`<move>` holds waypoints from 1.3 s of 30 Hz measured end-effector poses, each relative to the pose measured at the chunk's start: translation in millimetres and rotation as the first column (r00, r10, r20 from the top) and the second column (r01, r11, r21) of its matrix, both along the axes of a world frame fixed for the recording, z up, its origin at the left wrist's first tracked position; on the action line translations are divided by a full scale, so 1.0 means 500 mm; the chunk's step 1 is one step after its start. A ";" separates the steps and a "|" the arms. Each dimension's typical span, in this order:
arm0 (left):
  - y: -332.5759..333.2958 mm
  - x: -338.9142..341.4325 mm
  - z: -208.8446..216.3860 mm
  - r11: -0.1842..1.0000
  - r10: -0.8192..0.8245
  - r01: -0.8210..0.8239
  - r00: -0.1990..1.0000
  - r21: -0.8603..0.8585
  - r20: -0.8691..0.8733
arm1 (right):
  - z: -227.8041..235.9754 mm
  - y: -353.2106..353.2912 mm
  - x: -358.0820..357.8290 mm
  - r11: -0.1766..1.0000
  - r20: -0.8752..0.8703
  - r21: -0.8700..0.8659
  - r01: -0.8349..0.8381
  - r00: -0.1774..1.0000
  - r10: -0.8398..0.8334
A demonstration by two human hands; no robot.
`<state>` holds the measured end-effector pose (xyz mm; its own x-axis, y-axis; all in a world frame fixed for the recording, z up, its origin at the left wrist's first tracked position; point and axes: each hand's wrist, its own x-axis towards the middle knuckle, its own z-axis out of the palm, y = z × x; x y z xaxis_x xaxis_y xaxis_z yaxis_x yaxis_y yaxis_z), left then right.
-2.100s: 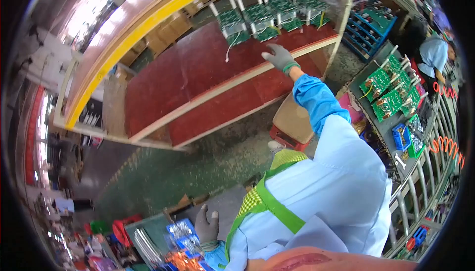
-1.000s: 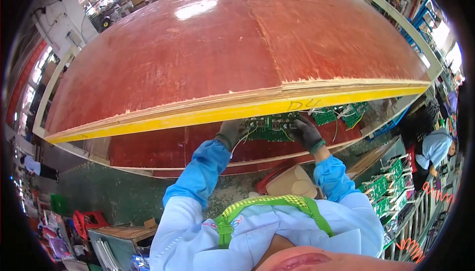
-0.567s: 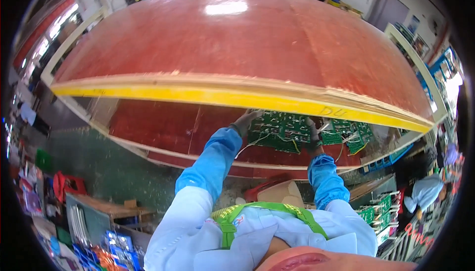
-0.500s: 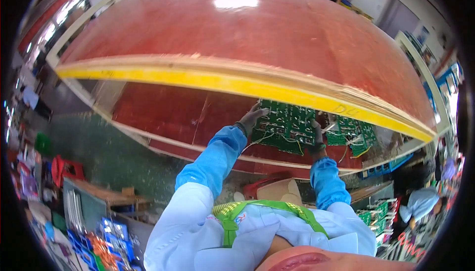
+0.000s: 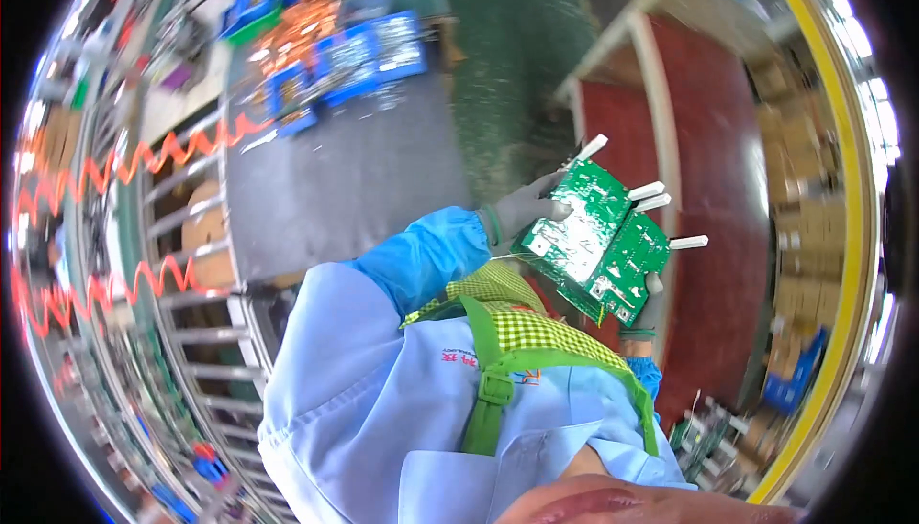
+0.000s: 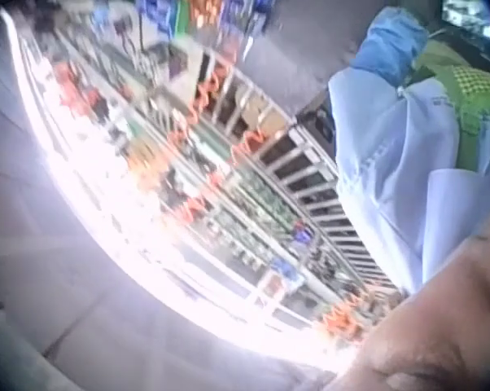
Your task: Assembling electronic components and copper strips onto circuit boards on a factory line.
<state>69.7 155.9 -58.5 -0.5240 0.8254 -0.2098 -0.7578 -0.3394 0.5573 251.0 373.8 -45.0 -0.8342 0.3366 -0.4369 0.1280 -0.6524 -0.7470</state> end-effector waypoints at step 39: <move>-0.667 -0.110 0.089 0.505 -0.353 -0.602 0.510 -0.619 -0.784 | -0.125 -0.229 -0.151 -0.039 0.618 0.777 -0.628 0.750 0.236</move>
